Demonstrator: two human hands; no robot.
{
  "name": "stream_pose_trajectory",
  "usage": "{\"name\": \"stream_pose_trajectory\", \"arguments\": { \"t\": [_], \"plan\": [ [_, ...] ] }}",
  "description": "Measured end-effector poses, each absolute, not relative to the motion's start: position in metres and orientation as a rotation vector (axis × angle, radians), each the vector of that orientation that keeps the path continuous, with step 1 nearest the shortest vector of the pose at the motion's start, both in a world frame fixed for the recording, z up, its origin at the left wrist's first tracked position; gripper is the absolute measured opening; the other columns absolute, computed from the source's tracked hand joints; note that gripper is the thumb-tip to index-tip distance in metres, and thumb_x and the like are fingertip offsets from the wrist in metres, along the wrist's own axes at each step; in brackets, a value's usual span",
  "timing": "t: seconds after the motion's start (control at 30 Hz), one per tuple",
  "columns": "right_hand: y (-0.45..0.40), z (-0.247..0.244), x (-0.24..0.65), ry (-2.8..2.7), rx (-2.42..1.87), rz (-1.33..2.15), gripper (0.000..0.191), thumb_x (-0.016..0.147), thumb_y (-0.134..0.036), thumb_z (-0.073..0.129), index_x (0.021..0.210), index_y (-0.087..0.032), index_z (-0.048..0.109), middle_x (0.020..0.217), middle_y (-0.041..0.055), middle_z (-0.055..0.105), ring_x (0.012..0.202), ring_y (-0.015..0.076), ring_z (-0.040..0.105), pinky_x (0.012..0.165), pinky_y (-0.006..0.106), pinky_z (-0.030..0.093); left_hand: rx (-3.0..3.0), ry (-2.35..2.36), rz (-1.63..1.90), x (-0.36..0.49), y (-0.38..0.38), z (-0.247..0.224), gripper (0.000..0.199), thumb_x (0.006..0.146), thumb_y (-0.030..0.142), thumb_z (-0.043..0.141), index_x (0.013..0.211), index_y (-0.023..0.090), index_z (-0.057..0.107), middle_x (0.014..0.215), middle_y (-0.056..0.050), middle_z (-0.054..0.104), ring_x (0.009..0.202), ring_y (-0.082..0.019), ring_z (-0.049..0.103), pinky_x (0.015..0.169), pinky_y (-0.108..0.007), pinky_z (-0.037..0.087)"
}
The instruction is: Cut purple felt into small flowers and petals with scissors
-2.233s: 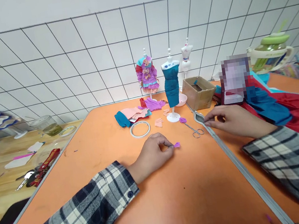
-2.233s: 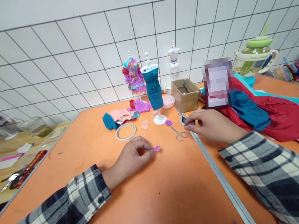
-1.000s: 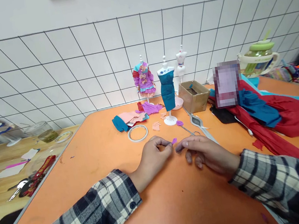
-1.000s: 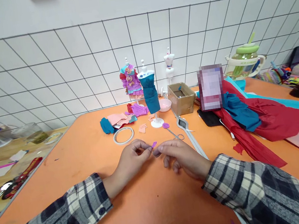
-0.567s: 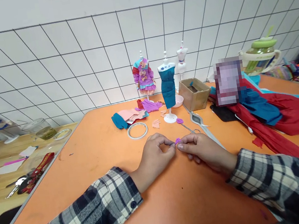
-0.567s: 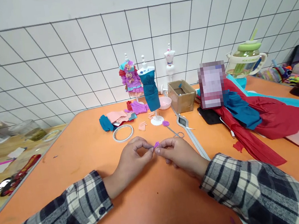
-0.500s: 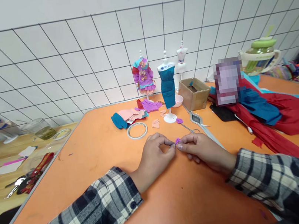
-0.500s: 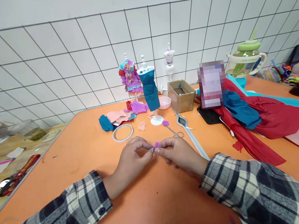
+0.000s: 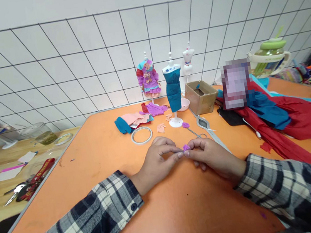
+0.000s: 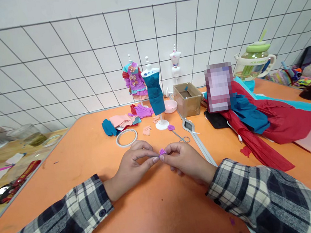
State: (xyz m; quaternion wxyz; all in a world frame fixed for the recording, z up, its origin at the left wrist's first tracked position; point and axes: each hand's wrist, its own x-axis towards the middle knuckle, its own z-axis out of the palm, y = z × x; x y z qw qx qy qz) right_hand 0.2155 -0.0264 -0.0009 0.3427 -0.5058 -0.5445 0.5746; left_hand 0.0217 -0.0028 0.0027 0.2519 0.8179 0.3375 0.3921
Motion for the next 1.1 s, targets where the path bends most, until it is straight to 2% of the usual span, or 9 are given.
{"name": "stream_pose_trajectory", "arguments": {
  "t": [0.1,0.23,0.47,0.67,0.77,0.97,1.03,1.1],
  "plan": [
    [-0.026,-0.003,0.215,-1.382,-1.313,1.500,0.032,0.074,-0.046,0.068,0.079,-0.019,0.053,0.055,-0.0067,0.049,0.048,0.0076,0.046,0.038,0.016,0.033,2.116,0.910,0.995,0.022,-0.004,0.004,0.013,0.081,0.030,0.069,0.078,0.018,0.074,0.081,-0.005,0.063,0.083,-0.018,0.059,0.078,-0.032,0.047],
    [-0.028,-0.002,0.214,-1.345,-1.292,1.526,0.034,0.072,-0.046,0.070,0.077,-0.019,0.051,0.056,-0.0064,0.049,0.051,0.0083,0.048,0.039,0.015,0.034,1.954,0.915,0.965,0.025,-0.003,0.001,0.011,0.080,0.026,0.068,0.076,0.017,0.072,0.083,-0.005,0.063,0.082,-0.018,0.060,0.079,-0.031,0.047],
    [-0.028,-0.001,0.215,-1.301,-1.175,1.568,0.035,0.072,-0.047,0.072,0.081,-0.018,0.055,0.061,-0.0043,0.053,0.051,0.0087,0.051,0.035,0.015,0.036,1.754,0.844,0.937,0.026,0.000,0.001,0.014,0.082,0.028,0.067,0.076,0.016,0.069,0.084,-0.004,0.061,0.081,-0.016,0.058,0.078,-0.028,0.046],
    [-0.027,-0.003,0.216,-1.217,-1.037,1.712,0.038,0.070,-0.042,0.076,0.095,-0.020,0.058,0.082,-0.0007,0.061,0.061,0.0100,0.058,0.034,0.014,0.038,1.714,0.808,0.948,0.023,0.001,0.003,0.018,0.084,0.032,0.065,0.078,0.015,0.067,0.085,-0.005,0.060,0.081,-0.015,0.057,0.076,-0.028,0.046],
    [-0.026,-0.005,0.219,-1.200,-1.016,1.809,0.038,0.071,-0.039,0.077,0.098,-0.020,0.058,0.089,0.0002,0.061,0.061,0.0085,0.057,0.035,0.013,0.039,1.774,0.784,0.981,0.022,0.002,0.002,0.019,0.085,0.033,0.064,0.079,0.015,0.066,0.085,-0.005,0.060,0.082,-0.016,0.058,0.078,-0.029,0.047],
    [-0.019,-0.008,0.229,-1.352,-1.097,1.809,0.034,0.070,-0.042,0.076,0.090,-0.017,0.064,0.071,-0.0019,0.053,0.057,0.0083,0.049,0.037,0.014,0.037,2.072,0.745,0.943,0.016,-0.001,0.008,0.017,0.089,0.031,0.059,0.084,0.017,0.067,0.089,-0.006,0.062,0.085,-0.017,0.061,0.079,-0.031,0.050],
    [-0.016,-0.007,0.233,-1.529,-1.146,1.723,0.032,0.073,-0.044,0.073,0.089,-0.017,0.067,0.067,-0.0020,0.052,0.055,0.0088,0.046,0.039,0.017,0.037,2.288,0.692,0.876,0.013,-0.002,0.013,0.016,0.090,0.028,0.057,0.085,0.018,0.068,0.089,-0.006,0.063,0.086,-0.017,0.060,0.081,-0.031,0.049],
    [-0.013,-0.004,0.236,-1.805,-1.154,1.513,0.023,0.077,-0.039,0.069,0.083,-0.017,0.069,0.068,-0.0003,0.056,0.058,0.0099,0.047,0.048,0.021,0.042,2.549,0.628,0.764,0.010,-0.002,0.016,0.014,0.090,0.024,0.055,0.087,0.020,0.068,0.091,-0.006,0.065,0.090,-0.018,0.059,0.086,-0.033,0.046]
  ]
}}
